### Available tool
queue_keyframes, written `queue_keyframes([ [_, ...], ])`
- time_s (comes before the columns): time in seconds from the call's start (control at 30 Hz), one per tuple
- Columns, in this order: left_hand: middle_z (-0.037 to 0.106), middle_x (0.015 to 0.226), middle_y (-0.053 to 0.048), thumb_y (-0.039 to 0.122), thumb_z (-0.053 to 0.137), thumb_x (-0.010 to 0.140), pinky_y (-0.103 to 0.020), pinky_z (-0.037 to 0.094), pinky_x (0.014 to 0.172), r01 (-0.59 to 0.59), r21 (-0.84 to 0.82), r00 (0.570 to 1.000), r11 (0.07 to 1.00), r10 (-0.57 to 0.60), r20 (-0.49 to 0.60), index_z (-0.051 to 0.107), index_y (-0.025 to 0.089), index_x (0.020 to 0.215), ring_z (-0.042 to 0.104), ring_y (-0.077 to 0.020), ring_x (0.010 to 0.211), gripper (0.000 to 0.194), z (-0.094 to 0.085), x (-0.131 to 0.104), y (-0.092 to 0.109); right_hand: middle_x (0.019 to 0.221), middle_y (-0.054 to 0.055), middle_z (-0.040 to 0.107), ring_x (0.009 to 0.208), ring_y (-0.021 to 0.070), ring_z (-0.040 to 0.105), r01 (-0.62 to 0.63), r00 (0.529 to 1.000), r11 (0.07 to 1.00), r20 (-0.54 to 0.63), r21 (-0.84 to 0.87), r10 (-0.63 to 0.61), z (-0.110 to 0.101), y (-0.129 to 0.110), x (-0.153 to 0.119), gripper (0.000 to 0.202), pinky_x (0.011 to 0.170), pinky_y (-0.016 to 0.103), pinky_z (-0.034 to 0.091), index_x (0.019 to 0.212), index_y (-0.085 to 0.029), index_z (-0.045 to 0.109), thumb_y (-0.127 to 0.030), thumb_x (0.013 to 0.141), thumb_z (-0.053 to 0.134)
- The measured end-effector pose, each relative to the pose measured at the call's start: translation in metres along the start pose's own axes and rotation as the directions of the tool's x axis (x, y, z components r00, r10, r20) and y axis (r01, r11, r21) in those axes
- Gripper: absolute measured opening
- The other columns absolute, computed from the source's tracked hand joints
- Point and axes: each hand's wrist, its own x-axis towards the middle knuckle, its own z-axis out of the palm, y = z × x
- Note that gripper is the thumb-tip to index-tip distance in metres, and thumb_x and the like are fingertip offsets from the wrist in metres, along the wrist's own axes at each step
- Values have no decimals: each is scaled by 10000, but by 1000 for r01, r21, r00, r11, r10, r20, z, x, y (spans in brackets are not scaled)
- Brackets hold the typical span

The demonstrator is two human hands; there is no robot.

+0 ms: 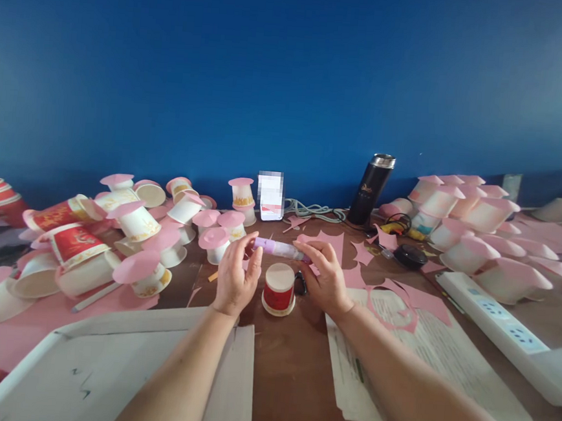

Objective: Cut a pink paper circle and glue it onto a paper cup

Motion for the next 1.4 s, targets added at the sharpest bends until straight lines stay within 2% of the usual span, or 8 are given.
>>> queue_keyframes([
  [0.13,661,1082,-93,340,498,915,-313,503,849,75,-86,997,993,-76,-8,572,184,1135,630,-188,971,280,-2,0,2,1155,79,572,1143,234,540,-43,999,997,-10,67,44,0,-4,-2,386,978,436,472,1258,-309,582,-218,886,530],
  [0.3,653,981,-69,378,512,905,-297,498,821,167,-234,983,958,-179,-30,584,187,1029,623,-175,915,239,-1,0,2,1185,72,622,1084,230,594,-296,947,888,-12,351,320,3,-8,-1,412,923,416,518,1233,-272,593,-329,828,639],
  [0.53,628,886,-38,352,527,901,-272,480,765,194,-264,979,945,-205,-16,576,187,980,600,-153,826,189,0,0,-2,993,15,676,761,129,625,-480,808,372,236,794,540,5,-16,6,423,676,270,556,1141,-254,653,-299,734,757],
  [0.67,637,934,-43,324,541,896,-280,480,796,158,-264,987,951,-162,9,574,192,1022,612,-161,871,185,0,-1,-1,836,-21,668,707,73,607,-476,757,56,376,878,534,3,-18,7,345,651,173,520,1073,-233,685,-243,738,768],
  [0.8,647,978,-47,298,591,868,-278,488,805,91,-213,995,973,-80,59,562,197,1062,627,-162,887,220,-1,-1,5,833,-24,680,716,59,620,-446,730,-112,433,888,528,0,-17,8,253,681,142,526,1032,-236,699,-229,781,735],
  [1.07,662,995,-31,233,630,845,-263,497,802,-123,-122,986,985,135,100,548,223,1101,639,-151,873,270,-6,-1,23,736,-33,664,662,63,617,-468,715,-219,513,856,475,-2,-22,8,248,656,147,543,1025,-208,690,-228,782,734],
  [1.27,656,1026,-83,286,602,866,-319,492,818,-286,4,945,958,281,168,501,175,1210,616,-196,909,375,-9,2,30,670,-26,642,603,59,601,-522,723,-138,523,842,451,-4,-31,8,249,606,153,510,939,-165,694,-293,742,777],
  [1.4,664,962,-80,291,552,896,-349,480,841,-348,58,925,936,332,186,528,165,1139,607,-203,883,274,-11,3,33,629,-15,641,560,61,595,-513,736,-75,483,855,475,-4,-30,9,193,563,158,482,761,-152,678,-328,762,756],
])
